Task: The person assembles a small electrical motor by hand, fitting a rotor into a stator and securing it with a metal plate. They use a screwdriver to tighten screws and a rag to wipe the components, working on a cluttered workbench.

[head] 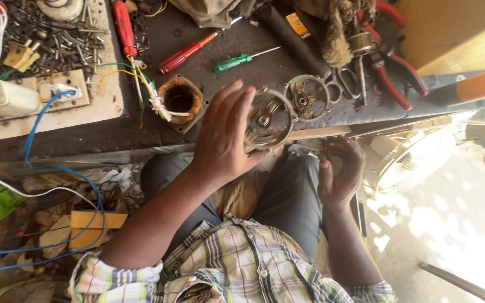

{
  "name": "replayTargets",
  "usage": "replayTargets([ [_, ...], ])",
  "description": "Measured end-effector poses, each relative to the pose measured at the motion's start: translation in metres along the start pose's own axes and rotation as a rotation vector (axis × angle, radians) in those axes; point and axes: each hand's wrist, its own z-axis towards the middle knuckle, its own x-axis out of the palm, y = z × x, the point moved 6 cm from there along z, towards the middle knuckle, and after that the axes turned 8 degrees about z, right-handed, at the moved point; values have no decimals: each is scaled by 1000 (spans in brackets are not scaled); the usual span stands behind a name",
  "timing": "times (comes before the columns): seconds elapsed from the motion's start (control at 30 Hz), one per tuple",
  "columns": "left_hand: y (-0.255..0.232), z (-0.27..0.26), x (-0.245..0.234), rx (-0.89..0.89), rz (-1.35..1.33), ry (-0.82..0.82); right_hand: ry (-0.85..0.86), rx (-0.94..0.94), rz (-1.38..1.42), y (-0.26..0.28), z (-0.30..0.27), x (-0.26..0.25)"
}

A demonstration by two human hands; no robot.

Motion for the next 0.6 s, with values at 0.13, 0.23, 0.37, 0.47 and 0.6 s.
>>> replayTargets([
  [0.13, 5, 18, 14, -8, -40, -91, 32, 76, -6, -8, -9, 2],
  [0.23, 14, 25, 27, -38, -59, -138, 60, 46, -46, -4, -5, 9],
  [0.37, 32, 27, 49, -101, -96, -170, 65, 123, 4, -1, 9, 17],
  [0.47, 47, 22, 55, -192, -124, -220, 28, 22, -143, 9, 34, 25],
  [0.6, 48, 18, 55, -210, -166, -200, 59, -82, -450, 23, 61, 43],
])
